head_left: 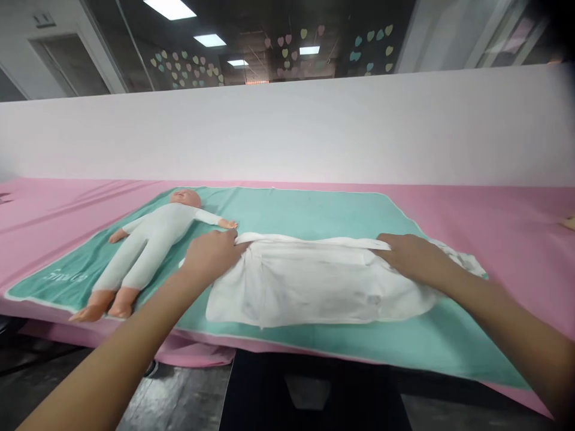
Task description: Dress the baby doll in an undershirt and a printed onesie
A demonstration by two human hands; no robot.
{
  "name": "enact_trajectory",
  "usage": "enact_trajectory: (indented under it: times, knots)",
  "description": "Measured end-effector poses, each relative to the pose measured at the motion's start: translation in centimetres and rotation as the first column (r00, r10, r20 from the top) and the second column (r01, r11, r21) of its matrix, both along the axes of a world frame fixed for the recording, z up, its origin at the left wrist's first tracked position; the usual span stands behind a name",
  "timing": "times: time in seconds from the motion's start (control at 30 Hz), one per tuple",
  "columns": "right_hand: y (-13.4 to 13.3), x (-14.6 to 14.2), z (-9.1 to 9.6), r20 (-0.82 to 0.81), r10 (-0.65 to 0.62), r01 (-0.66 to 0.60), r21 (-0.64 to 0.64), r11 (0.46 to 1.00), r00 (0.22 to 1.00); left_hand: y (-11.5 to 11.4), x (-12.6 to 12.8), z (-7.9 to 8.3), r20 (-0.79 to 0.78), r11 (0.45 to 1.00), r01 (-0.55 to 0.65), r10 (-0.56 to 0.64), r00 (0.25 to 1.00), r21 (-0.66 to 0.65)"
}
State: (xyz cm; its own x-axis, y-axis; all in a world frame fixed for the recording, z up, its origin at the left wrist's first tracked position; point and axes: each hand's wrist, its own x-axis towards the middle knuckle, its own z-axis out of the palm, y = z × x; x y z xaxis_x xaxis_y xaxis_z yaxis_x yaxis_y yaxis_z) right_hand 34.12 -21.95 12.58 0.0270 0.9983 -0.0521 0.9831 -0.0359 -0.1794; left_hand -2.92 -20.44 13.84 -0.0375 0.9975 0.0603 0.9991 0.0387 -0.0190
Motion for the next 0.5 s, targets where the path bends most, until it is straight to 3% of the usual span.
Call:
enact_trajectory:
  times: [0.17, 0.3, 0.4, 0.5]
  knots:
    - [10.1, -1.3, -2.8, 0.206, -0.037, 0.040, -0.013, 0.999, 0.978, 10.8, 2.0, -5.3, 0.007, 0.996, 0.071, -0.071, 0.997, -0.051]
    - [15.8, -1.9, -5.5, 0.256, -0.099, 0.059, 0.160, 0.985, 0.961, 16.9, 3.5, -7.7, 0.060, 1.000, 0.011, -0.013, 0.998, 0.020]
    - [17.9, -2.6, -8.1, 0.256, -0.115, 0.020, 0.347, 0.937, 0.960, 18.5, 5.3, -8.4, 0.098, 0.992, -0.017, 0.004, 0.995, 0.124]
    - [17.8, -4.0, -10.2, 0.264, 0.000, -0.125, 0.459, 0.880, 0.964, 17.3, 8.3, -9.4, 0.031, 0.911, 0.206, -0.232, 0.972, 0.358]
